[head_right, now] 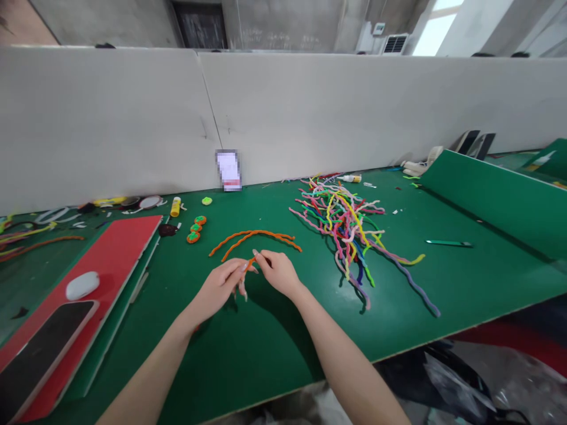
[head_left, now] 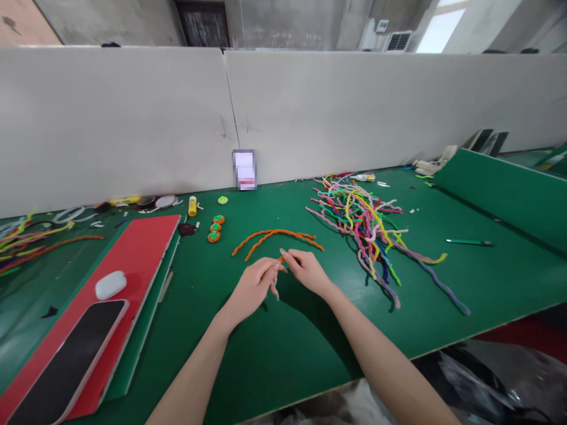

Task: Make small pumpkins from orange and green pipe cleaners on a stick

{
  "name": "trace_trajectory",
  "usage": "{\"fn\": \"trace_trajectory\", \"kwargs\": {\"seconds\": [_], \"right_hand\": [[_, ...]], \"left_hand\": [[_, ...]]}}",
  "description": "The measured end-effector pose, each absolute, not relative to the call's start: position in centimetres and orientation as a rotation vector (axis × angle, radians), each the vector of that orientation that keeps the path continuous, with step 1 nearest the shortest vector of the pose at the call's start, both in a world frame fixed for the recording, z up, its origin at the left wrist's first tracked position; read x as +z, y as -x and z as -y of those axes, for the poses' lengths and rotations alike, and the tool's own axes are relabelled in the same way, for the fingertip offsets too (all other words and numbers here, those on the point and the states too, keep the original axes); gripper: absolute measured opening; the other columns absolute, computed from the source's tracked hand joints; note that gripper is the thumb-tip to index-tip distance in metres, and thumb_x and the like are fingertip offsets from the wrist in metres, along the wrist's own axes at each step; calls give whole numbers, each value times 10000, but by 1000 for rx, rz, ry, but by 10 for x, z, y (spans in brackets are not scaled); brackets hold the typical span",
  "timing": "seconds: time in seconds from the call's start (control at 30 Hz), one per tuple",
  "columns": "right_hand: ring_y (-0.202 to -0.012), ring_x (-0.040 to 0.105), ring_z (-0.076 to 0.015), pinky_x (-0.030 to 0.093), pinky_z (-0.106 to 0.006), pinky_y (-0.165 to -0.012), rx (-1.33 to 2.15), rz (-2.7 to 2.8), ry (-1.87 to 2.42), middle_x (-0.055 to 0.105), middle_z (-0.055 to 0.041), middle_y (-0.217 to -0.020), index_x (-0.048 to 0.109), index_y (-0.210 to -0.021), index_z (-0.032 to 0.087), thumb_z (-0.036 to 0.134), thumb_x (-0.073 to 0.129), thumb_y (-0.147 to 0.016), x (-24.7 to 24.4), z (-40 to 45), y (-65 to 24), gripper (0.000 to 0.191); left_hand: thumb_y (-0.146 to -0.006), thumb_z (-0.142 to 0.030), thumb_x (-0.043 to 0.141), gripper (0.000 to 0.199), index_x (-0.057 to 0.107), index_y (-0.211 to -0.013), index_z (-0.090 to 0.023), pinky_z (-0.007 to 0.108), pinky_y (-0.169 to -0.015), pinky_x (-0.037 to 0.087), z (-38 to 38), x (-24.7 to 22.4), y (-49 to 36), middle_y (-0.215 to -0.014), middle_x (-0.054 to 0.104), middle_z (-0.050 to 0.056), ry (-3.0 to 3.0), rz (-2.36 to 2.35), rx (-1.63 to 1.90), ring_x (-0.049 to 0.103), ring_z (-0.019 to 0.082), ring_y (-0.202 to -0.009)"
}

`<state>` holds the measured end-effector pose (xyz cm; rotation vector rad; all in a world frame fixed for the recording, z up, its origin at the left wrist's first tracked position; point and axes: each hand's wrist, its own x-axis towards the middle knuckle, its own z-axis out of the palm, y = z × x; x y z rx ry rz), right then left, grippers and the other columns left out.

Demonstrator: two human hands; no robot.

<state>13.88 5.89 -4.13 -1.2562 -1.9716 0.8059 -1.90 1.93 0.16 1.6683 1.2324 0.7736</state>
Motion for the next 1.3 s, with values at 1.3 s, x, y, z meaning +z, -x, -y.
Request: {"fn": "trace_trajectory", "kwargs": {"seconds": [1.3], "right_hand": [[-405,229,-46,176,-204,-392,1598,1873,960,264,77,-443,369,-548,165,447,429,-826,-21,-53,-149,401]], "left_hand": [[-802,-406,480,305,455,-632,-154,179,-367,143,-34,-14,27,-371,227,-104,-978,-929,879,150,26,-330]]}}
